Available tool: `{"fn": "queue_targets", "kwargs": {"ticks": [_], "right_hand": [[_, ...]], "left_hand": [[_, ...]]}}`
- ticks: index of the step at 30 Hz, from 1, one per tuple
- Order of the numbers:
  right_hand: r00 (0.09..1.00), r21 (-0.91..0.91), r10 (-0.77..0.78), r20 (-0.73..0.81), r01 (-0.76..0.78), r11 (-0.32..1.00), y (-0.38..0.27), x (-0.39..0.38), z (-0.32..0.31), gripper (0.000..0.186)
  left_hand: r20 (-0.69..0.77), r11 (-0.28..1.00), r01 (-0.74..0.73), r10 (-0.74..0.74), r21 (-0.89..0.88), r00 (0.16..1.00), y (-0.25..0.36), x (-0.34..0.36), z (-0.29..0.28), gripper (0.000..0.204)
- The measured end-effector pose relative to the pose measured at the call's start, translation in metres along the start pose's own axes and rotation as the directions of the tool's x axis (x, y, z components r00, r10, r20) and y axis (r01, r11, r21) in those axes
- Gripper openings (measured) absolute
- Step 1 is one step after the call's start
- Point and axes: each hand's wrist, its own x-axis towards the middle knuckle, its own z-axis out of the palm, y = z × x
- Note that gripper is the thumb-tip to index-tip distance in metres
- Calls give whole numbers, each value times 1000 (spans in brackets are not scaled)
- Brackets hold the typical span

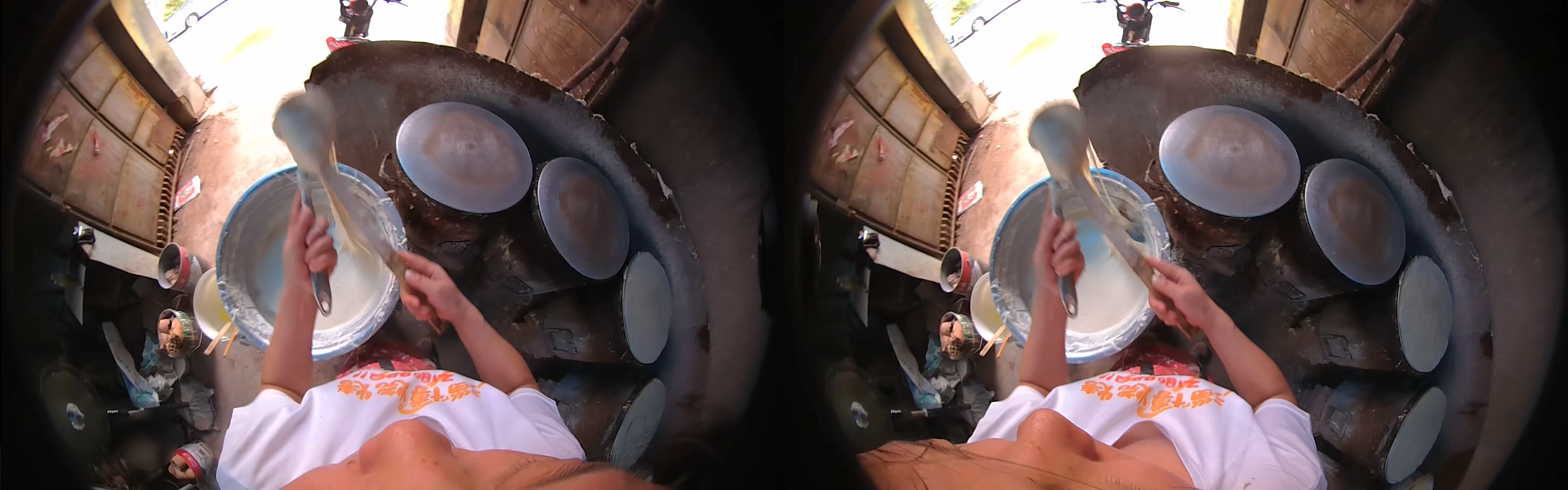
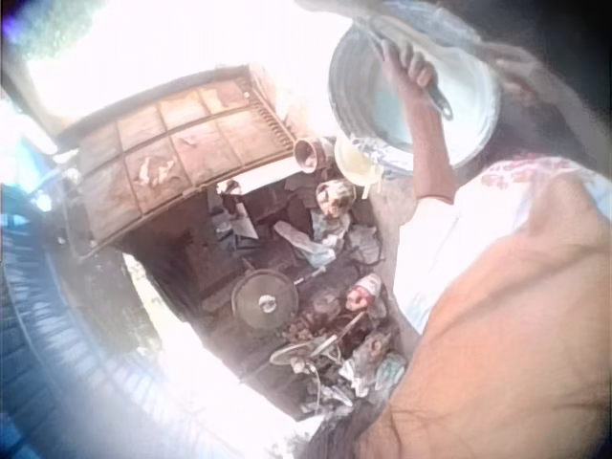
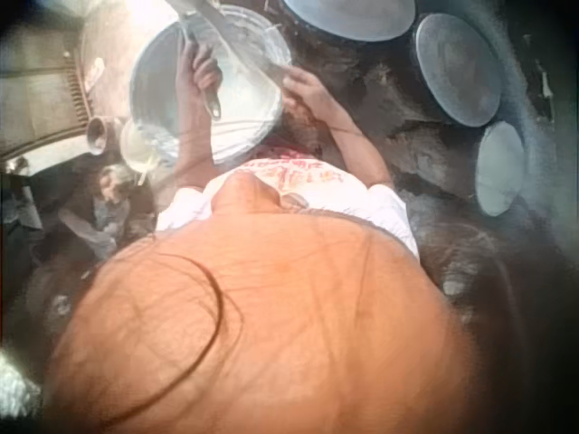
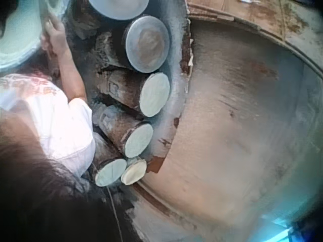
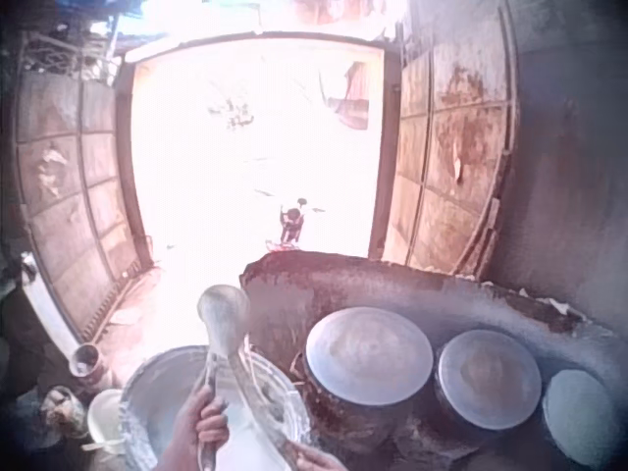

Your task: The person ladles batter onto multiple hot griddles, spreads it into thin circles, and flips the crepes as they cook. Finished crepes are stacked on a nearby surface.

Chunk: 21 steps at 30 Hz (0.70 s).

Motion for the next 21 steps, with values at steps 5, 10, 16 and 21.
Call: {"fn": "queue_targets", "kwargs": {"ticks": [5,10,16,21], "right_hand": [[908,-107,-360,213,388,916,-94,9,79,43],[887,-99,-412,210,439,893,-58,18,71,44],[984,-34,-168,-64,167,985,14,-17,38,38],[934,61,-267,-239,289,955,55,-36,21,30]], "left_hand": [[519,988,-17,-67,155,852,44,12,134,39],[524,957,267,-287,117,802,63,7,152,40],[201,730,634,-601,-257,773,71,-5,66,38],[29,686,664,-689,-297,724,22,21,31,38]]}}
